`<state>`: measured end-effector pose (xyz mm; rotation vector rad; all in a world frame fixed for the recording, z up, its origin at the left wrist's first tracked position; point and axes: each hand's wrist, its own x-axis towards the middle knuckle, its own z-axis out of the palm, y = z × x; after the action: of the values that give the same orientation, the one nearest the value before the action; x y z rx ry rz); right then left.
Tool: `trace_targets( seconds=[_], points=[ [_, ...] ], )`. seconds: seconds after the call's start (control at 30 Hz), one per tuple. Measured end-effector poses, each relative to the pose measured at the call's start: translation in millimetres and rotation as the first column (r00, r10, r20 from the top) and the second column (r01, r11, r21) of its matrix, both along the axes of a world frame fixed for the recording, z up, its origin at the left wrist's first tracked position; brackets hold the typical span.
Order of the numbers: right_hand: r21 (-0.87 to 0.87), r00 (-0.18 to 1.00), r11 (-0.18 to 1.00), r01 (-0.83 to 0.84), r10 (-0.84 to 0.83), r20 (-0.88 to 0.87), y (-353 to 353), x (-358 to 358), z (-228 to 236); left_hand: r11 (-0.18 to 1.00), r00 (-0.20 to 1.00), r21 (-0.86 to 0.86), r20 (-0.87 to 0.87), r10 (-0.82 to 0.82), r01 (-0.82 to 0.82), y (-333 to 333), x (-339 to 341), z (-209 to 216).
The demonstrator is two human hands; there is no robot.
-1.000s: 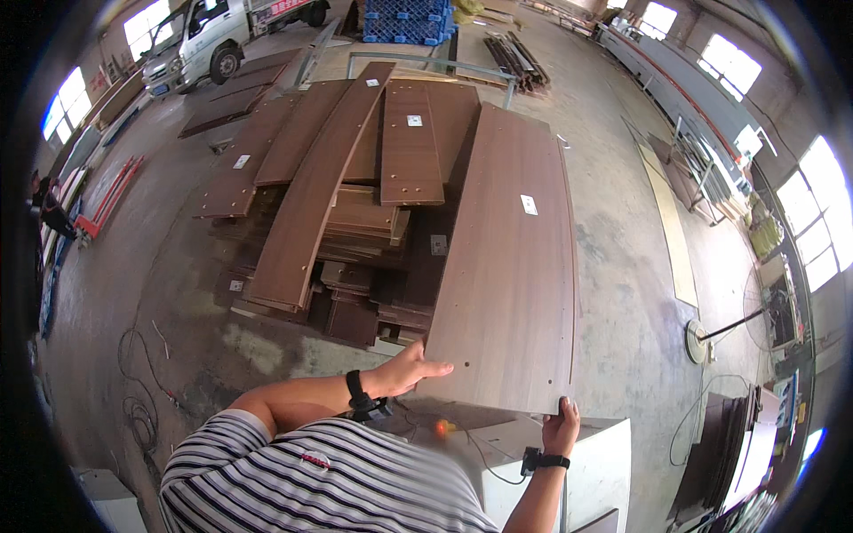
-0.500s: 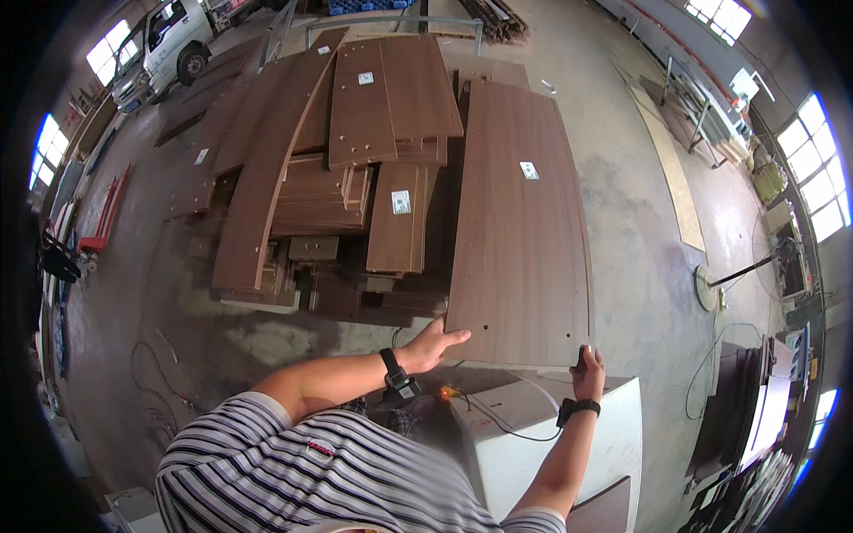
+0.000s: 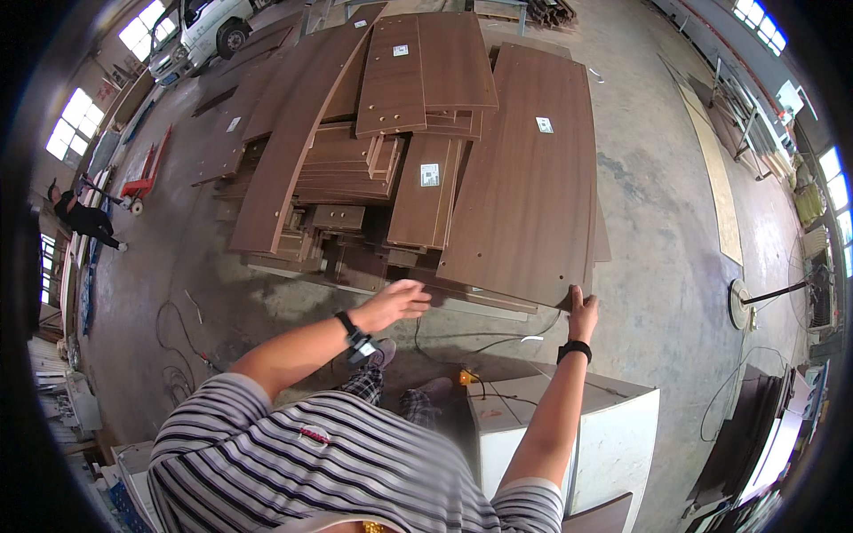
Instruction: The recorder picks up wooden furniture panels from a stack and uses plastic strapping to bundle them together.
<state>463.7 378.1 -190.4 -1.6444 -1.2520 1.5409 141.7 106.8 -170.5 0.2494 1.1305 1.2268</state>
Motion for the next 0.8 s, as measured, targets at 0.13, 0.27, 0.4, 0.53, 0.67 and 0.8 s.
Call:
trace_targets(
  seconds=[0.13, 0.27, 0.4, 0.53, 0.67, 0.8],
  points=[
    [0.780, 0.785, 0.559, -0.280, -0.335, 0.521, -29, -90, 44, 0.948, 0.947, -0.061, -0.089, 0.308, -0.314, -66, -53, -12],
    [0.576, 0.913, 0.712, -0.403, 0.354, 0.201, -79, -205, 65, 0.909, 0.904, 0.074, -0.098, 0.415, -0.409, -35, -75, 11],
    [0.598, 0.798, 0.542, -0.591, 0.284, 0.531, -87, -264, 33, 0.956, 0.938, 0.138, -0.200, 0.282, -0.258, 25, -78, 15],
    [0.522, 0.779, 0.609, -0.598, 0.289, 0.556, -100, -286, 40, 0.953, 0.931, 0.211, -0.248, 0.268, -0.218, 40, -91, 2],
    [0.544, 0.777, 0.627, -0.558, 0.165, 0.607, -93, -281, 28, 0.959, 0.979, 0.221, -0.054, 0.195, -0.179, 38, -94, -5],
    [0.562, 0.814, 0.630, -0.536, 0.209, 0.542, -103, -251, 22, 0.949, 0.954, 0.199, 0.225, 0.199, -0.245, -33, -107, -1]
  ],
)
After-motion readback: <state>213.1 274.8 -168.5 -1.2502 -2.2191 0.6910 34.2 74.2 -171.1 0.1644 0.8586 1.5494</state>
